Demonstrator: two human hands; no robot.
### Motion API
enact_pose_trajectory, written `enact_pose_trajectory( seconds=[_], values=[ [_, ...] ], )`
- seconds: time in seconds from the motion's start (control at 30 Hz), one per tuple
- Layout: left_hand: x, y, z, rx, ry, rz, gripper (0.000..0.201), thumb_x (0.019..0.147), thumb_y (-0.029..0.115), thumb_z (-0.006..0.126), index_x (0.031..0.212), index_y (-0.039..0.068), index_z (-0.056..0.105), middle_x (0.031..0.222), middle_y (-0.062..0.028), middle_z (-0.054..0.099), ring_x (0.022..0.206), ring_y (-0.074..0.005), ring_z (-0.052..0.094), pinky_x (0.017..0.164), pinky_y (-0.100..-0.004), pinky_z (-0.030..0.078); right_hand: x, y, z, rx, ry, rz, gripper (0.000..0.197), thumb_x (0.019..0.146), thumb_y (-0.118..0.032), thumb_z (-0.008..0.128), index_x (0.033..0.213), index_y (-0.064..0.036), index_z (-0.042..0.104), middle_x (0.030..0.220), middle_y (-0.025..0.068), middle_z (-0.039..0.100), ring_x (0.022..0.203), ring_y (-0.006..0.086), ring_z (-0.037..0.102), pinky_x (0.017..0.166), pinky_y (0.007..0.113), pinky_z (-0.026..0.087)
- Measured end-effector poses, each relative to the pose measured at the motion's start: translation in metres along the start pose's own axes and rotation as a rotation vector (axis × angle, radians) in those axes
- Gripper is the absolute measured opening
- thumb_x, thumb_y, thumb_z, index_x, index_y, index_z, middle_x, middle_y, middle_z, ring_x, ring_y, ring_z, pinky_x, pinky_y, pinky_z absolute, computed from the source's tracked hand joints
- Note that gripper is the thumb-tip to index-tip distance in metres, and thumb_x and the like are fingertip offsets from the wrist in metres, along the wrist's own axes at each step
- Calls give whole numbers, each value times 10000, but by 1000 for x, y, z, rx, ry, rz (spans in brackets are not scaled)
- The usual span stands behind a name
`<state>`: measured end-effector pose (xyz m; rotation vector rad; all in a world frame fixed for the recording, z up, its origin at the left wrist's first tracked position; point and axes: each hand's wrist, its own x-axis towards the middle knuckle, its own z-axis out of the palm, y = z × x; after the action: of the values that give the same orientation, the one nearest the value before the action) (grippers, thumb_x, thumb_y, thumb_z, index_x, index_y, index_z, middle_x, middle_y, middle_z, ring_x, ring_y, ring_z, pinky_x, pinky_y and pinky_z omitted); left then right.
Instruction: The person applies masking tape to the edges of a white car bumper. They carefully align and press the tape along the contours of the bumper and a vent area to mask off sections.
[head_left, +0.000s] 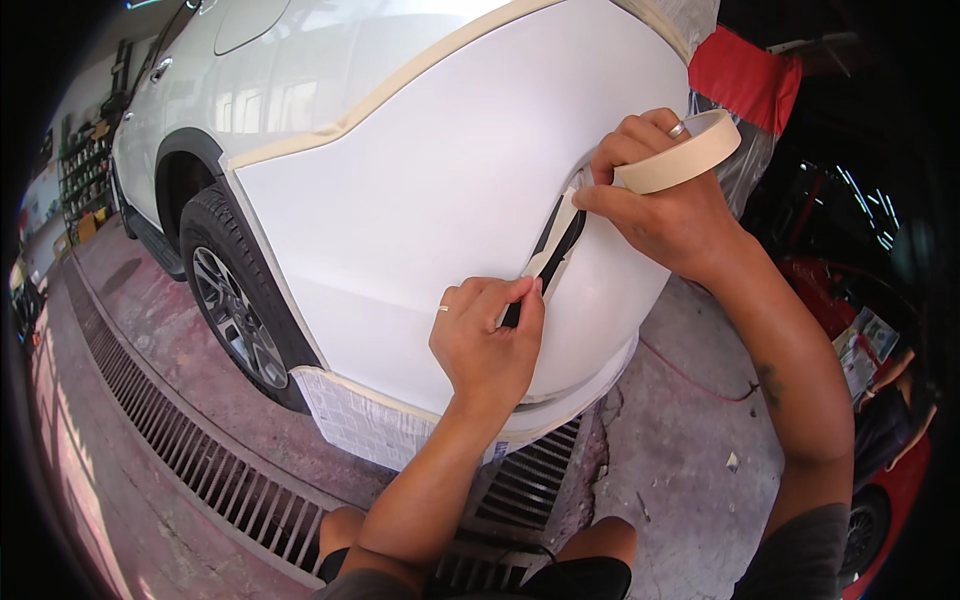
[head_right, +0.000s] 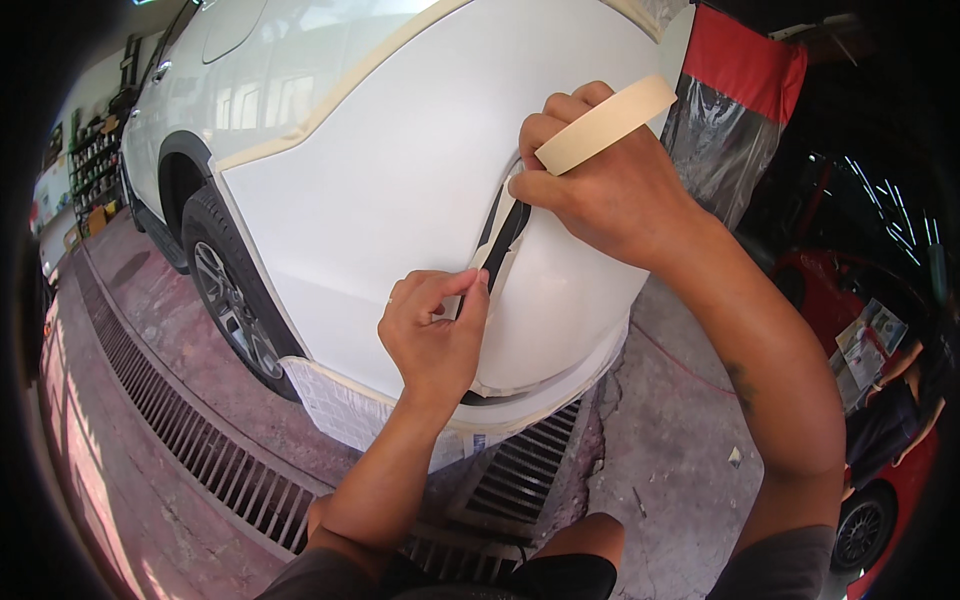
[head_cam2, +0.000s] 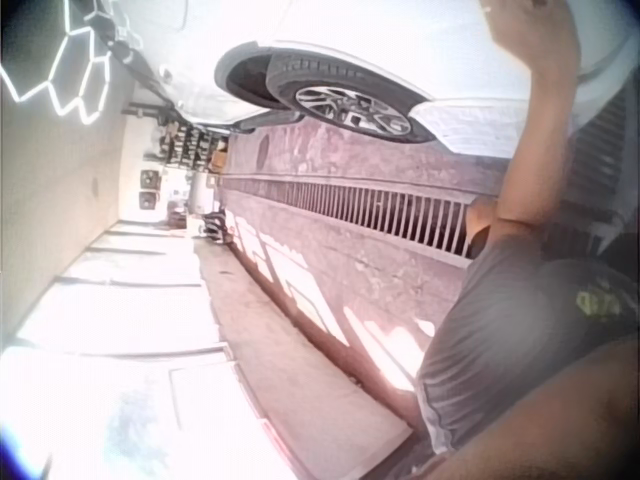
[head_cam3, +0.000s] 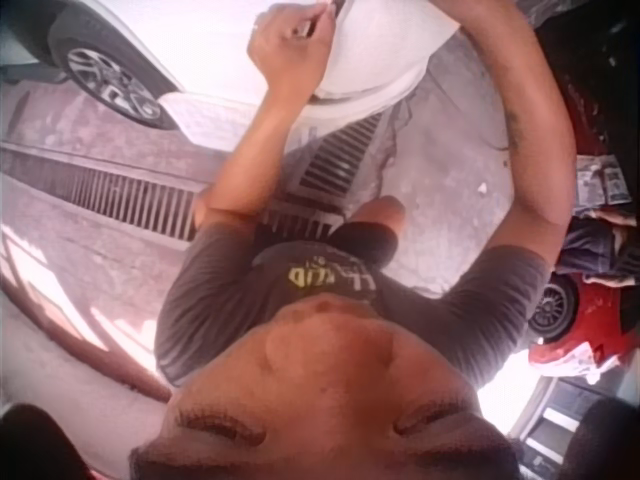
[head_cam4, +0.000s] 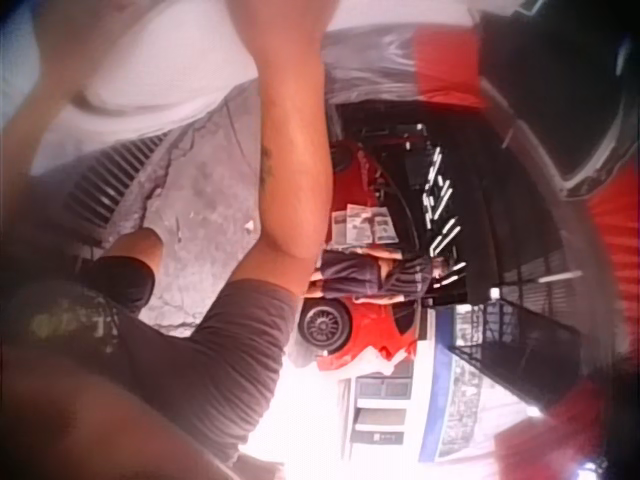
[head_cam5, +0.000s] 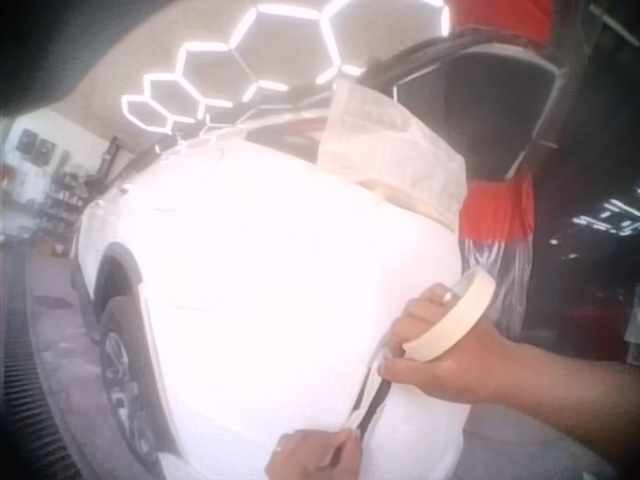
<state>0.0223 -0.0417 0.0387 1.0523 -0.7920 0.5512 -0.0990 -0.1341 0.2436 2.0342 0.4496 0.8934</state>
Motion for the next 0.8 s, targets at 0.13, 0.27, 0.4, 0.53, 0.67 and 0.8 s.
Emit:
enact_pose_trajectory(
  seconds=[0.13,0.27,0.4,0.53,0.67,0.8],
  values=[
    [2,2,-2,30,-31,-35,77,858,58,913,907,88,862,815,-46,752,733,-161,626,635,-314,478,0,2,-3,1,-38,-10,63,733,-143,793,765,-117,744,883,-3,619,916,225,629,837,388,507],
    [2,5,-4,9,-68,-94,66,862,58,909,902,77,861,803,-43,746,722,-151,605,636,-306,474,-3,3,-2,15,-53,-9,57,736,-146,795,765,-114,757,883,-1,619,919,222,626,839,388,508],
    [2,2,-2,-12,-66,-121,62,863,56,907,898,72,859,797,-39,739,720,-138,591,636,-296,468,-3,6,-2,24,-35,-7,99,723,-128,808,816,-123,774,882,-1,617,915,217,624,841,384,501],
    [2,2,-2,-14,-74,-104,64,863,51,904,902,70,858,802,-40,739,718,-134,589,638,-296,470,-2,9,-6,52,-22,-11,148,712,-111,817,851,-131,773,879,-3,609,908,214,620,834,384,492],
    [3,2,-3,-21,-63,-70,67,862,44,903,902,62,852,808,-42,738,715,-133,586,634,-294,471,1,11,-4,52,-32,-45,133,717,-121,812,837,-135,757,872,-3,590,901,219,614,822,392,484],
    [2,2,-6,-9,-93,-82,74,857,21,899,896,55,846,812,-50,739,706,-133,591,629,-285,468,2,10,-1,32,-36,-49,121,719,-138,807,828,-142,752,869,-3,581,897,215,610,820,387,482]
  ],
)
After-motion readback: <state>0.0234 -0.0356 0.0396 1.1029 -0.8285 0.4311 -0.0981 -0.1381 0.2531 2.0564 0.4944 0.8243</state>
